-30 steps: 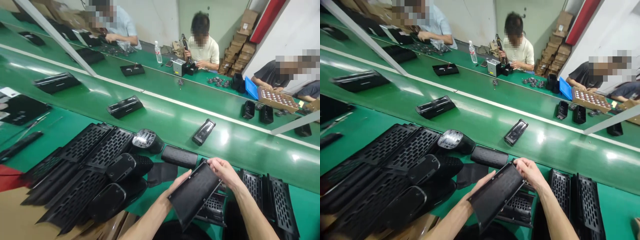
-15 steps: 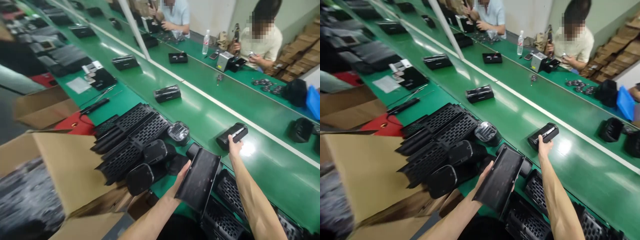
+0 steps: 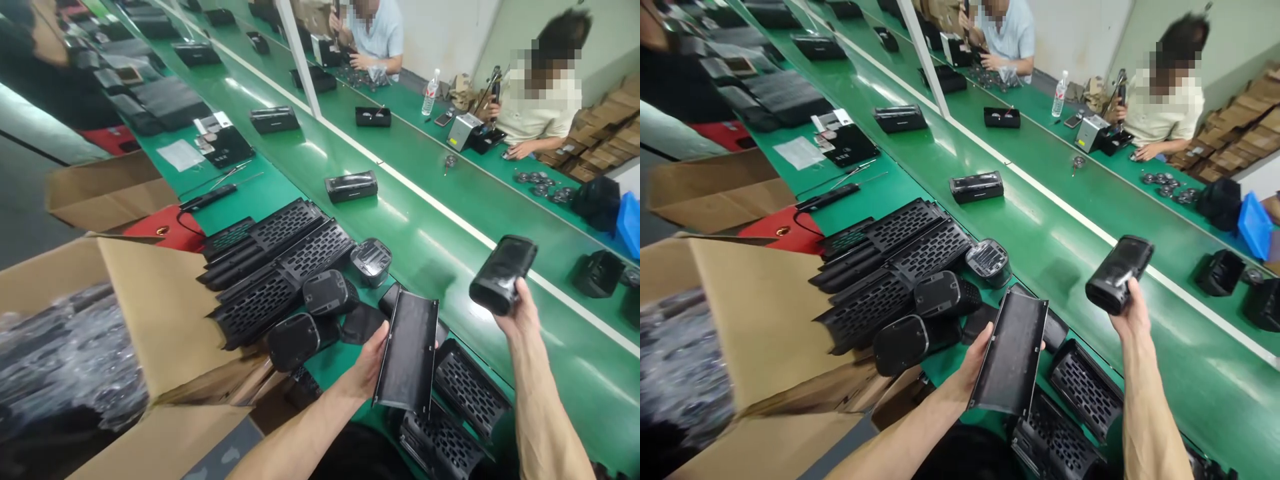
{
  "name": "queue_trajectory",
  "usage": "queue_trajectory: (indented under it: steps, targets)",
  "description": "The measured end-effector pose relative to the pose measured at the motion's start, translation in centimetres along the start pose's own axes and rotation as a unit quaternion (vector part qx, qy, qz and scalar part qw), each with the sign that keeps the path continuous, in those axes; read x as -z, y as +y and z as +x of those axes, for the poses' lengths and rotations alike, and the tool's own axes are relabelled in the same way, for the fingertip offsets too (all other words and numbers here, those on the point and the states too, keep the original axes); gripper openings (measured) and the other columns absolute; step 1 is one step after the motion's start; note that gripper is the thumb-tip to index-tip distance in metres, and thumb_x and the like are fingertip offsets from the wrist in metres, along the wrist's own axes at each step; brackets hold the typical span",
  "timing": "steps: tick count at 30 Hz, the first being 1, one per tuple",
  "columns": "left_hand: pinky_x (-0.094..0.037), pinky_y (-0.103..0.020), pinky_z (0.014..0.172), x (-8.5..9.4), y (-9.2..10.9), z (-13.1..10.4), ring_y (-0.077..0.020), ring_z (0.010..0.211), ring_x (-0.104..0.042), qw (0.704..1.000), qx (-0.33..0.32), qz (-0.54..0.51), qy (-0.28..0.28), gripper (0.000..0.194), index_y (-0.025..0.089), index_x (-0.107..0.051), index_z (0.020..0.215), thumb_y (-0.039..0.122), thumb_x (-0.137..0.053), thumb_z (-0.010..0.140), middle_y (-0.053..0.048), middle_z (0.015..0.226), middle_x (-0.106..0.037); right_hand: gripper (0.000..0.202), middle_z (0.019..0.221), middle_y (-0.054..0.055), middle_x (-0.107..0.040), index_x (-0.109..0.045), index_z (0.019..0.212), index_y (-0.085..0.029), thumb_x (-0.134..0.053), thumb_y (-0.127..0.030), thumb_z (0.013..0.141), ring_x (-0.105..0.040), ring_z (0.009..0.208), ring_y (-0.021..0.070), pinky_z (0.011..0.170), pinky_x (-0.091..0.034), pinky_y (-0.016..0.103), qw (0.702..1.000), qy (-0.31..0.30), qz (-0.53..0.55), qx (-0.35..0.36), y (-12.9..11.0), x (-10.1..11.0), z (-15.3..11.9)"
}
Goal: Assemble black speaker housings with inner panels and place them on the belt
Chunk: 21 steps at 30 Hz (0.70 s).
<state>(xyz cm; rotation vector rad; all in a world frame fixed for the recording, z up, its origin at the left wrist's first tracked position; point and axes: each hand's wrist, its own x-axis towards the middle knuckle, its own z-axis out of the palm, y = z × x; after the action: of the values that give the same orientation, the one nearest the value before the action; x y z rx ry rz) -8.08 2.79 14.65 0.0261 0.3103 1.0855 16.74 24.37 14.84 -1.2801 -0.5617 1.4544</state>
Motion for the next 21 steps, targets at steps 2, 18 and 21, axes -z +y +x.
queue_trajectory:
  steps: [2,18,21]
  targets:
    - [-0.052,-0.033,0.086,-0.4,-0.3,0.2,-0.0253,0.096,-0.071,1.000,0.004,-0.003,-0.012,0.081,0.005,-0.070,0.128,0.073,-0.065,0.085,-0.018,0.121,-0.075,0.045,0.112,0.003,-0.076,-0.071,0.112,-0.028,-0.081,-0.049,0.074,-0.066,0.121,0.0285,0.111,-0.049,0.053,0.995,-0.045,0.033,0.086,-2.0,1.8,-4.6]
    - [-0.050,-0.042,0.104,-1.8,-5.3,3.8,-0.0323,0.113,-0.070,0.993,0.000,0.050,-0.104,0.074,0.009,-0.071,0.127,0.055,-0.088,0.071,-0.016,0.120,-0.077,0.101,0.168,0.009,-0.034,-0.022,0.166,-0.031,-0.070,-0.063,0.083,-0.041,0.148,0.0421,0.115,-0.044,0.058,0.835,-0.211,-0.481,0.163,-6.3,5.5,-24.7]
    - [-0.050,-0.041,0.106,-3.2,-5.8,3.6,-0.0325,0.116,-0.070,0.991,-0.015,0.057,-0.124,0.074,0.011,-0.071,0.129,0.053,-0.089,0.071,-0.015,0.123,-0.076,0.101,0.166,0.011,-0.038,-0.019,0.167,-0.030,-0.068,-0.063,0.085,-0.043,0.147,0.0414,0.117,-0.040,0.059,0.805,-0.228,-0.522,0.168,-5.7,4.6,-25.2]
